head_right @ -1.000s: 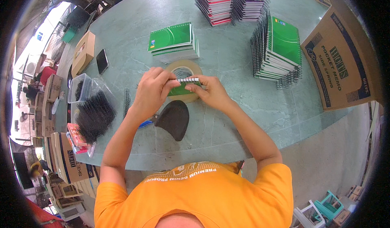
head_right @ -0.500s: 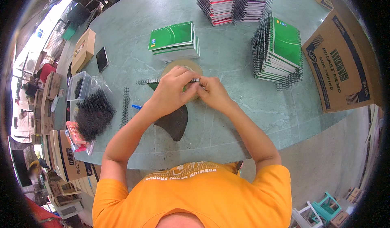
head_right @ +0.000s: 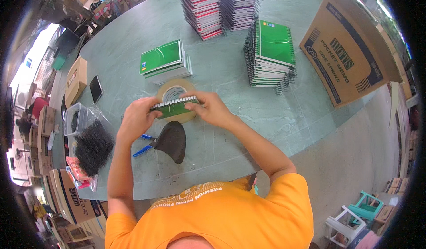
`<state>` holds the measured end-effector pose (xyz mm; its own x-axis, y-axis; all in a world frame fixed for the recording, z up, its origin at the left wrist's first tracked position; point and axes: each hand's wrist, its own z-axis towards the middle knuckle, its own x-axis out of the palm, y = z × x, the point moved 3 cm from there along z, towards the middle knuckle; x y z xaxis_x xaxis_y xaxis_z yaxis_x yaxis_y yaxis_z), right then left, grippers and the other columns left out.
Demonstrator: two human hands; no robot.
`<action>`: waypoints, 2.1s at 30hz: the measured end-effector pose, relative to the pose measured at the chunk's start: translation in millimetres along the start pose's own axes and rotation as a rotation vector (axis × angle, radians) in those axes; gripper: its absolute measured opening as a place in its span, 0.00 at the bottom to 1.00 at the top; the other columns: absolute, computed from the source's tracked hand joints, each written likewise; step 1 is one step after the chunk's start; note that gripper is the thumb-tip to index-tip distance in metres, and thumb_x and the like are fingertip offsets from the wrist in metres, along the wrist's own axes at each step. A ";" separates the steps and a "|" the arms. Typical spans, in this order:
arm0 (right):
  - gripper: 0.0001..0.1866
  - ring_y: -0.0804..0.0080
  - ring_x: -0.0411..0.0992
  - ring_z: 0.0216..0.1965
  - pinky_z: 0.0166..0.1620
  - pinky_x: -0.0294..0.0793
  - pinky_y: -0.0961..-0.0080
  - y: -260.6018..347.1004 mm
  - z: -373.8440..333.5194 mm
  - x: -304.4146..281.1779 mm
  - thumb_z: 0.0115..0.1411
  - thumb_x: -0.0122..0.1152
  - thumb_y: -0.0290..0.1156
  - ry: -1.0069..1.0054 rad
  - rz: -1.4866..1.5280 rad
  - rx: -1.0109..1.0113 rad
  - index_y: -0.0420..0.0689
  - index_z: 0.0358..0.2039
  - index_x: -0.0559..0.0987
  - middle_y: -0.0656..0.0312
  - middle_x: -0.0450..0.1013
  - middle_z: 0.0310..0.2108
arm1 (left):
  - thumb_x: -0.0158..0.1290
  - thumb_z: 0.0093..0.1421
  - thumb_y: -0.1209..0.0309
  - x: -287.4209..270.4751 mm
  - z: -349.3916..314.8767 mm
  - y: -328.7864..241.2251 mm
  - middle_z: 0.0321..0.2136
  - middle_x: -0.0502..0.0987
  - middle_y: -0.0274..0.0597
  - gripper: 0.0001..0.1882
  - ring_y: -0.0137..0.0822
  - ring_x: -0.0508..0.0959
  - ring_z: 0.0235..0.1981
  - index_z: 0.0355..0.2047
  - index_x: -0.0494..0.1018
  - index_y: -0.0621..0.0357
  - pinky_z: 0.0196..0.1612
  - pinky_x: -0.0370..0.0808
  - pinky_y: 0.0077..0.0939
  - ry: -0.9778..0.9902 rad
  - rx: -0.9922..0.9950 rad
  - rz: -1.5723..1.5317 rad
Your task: The person inserts a metal spring through the holes of green notebook covers and paper to bind them, using pliers to trim and bend the ends of the spring.
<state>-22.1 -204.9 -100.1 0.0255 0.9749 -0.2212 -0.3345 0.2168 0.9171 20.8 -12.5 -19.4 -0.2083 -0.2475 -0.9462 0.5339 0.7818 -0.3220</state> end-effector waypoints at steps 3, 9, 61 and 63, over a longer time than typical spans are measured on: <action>0.21 0.77 0.72 0.39 0.46 0.71 0.76 16.9 0.5 -8.9 0.53 0.64 0.29 -0.272 -0.039 -0.088 0.42 0.49 0.74 0.64 0.76 0.37 | 0.58 0.47 0.75 1.0 -11.1 1.1 0.26 0.75 0.49 0.13 0.42 0.75 0.27 0.35 0.74 0.62 0.34 0.70 0.31 -0.095 -0.048 -0.225; 0.22 0.74 0.71 0.49 0.50 0.69 0.76 62.0 -6.8 -39.4 0.54 0.59 0.20 0.088 -0.148 -0.063 0.42 0.51 0.73 0.61 0.74 0.47 | 0.59 0.49 0.72 -5.3 -12.8 -15.7 0.35 0.76 0.48 0.19 0.42 0.73 0.41 0.43 0.74 0.59 0.45 0.68 0.34 -0.311 0.322 -0.291; 0.11 0.72 0.71 0.41 0.43 0.69 0.78 3.0 102.7 16.4 0.60 0.54 0.25 -0.120 0.055 -0.050 0.37 0.44 0.74 0.60 0.74 0.40 | 0.60 0.49 0.74 56.4 -3.4 18.9 0.38 0.74 0.41 0.18 0.37 0.72 0.46 0.41 0.71 0.62 0.48 0.69 0.33 -0.449 -0.077 -1.329; 0.12 0.75 0.70 0.42 0.45 0.69 0.80 35.2 71.1 37.5 0.61 0.54 0.24 -0.282 0.667 0.091 0.35 0.45 0.73 0.61 0.73 0.41 | 0.61 0.48 0.77 62.6 18.4 20.9 0.38 0.74 0.39 0.19 0.32 0.72 0.45 0.41 0.71 0.64 0.47 0.70 0.30 -0.428 -0.077 -1.766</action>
<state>34.1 -157.0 -52.6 0.0898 0.8745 0.4767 -0.2846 -0.4362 0.8537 34.0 -22.2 -85.9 -0.2163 -0.8259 0.5206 -0.0931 -0.5134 -0.8531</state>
